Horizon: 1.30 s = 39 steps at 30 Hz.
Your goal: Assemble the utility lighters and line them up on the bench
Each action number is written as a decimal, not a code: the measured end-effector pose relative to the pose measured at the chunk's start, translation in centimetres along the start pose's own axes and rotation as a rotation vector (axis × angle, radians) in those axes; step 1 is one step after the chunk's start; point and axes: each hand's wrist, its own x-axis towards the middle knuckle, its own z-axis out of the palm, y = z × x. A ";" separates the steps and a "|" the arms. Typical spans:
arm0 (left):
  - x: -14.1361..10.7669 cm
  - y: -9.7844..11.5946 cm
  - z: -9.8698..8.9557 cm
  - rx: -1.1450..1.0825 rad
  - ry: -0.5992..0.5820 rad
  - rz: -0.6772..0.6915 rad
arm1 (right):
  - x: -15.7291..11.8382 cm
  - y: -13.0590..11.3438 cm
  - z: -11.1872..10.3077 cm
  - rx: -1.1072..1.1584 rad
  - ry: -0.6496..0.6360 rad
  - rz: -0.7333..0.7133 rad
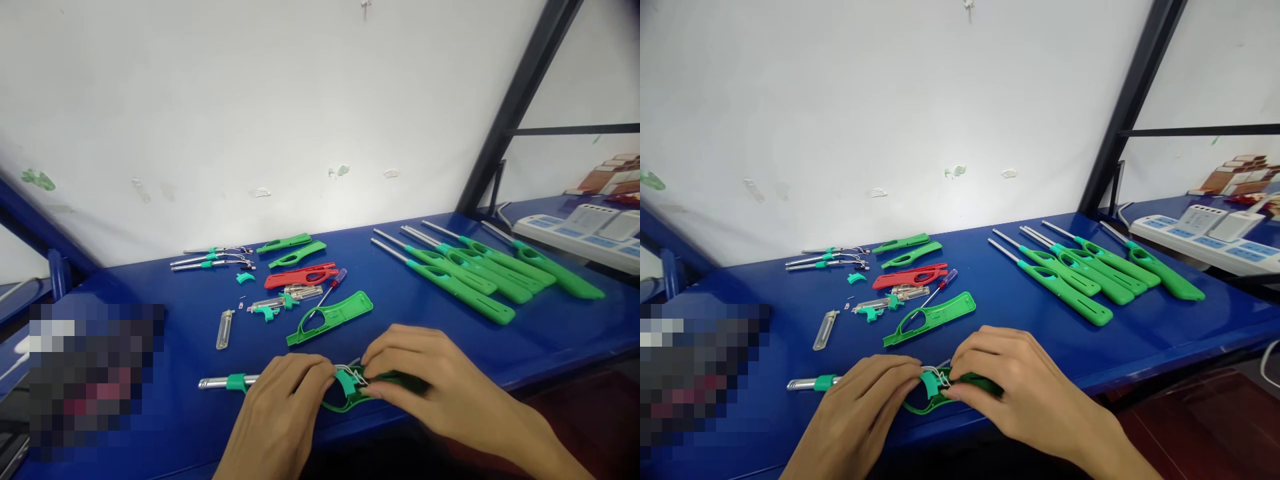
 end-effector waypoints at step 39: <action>-0.3 1.4 -0.5 -0.004 0.065 -0.053 | -0.7 -0.3 0.5 -0.148 0.022 -0.103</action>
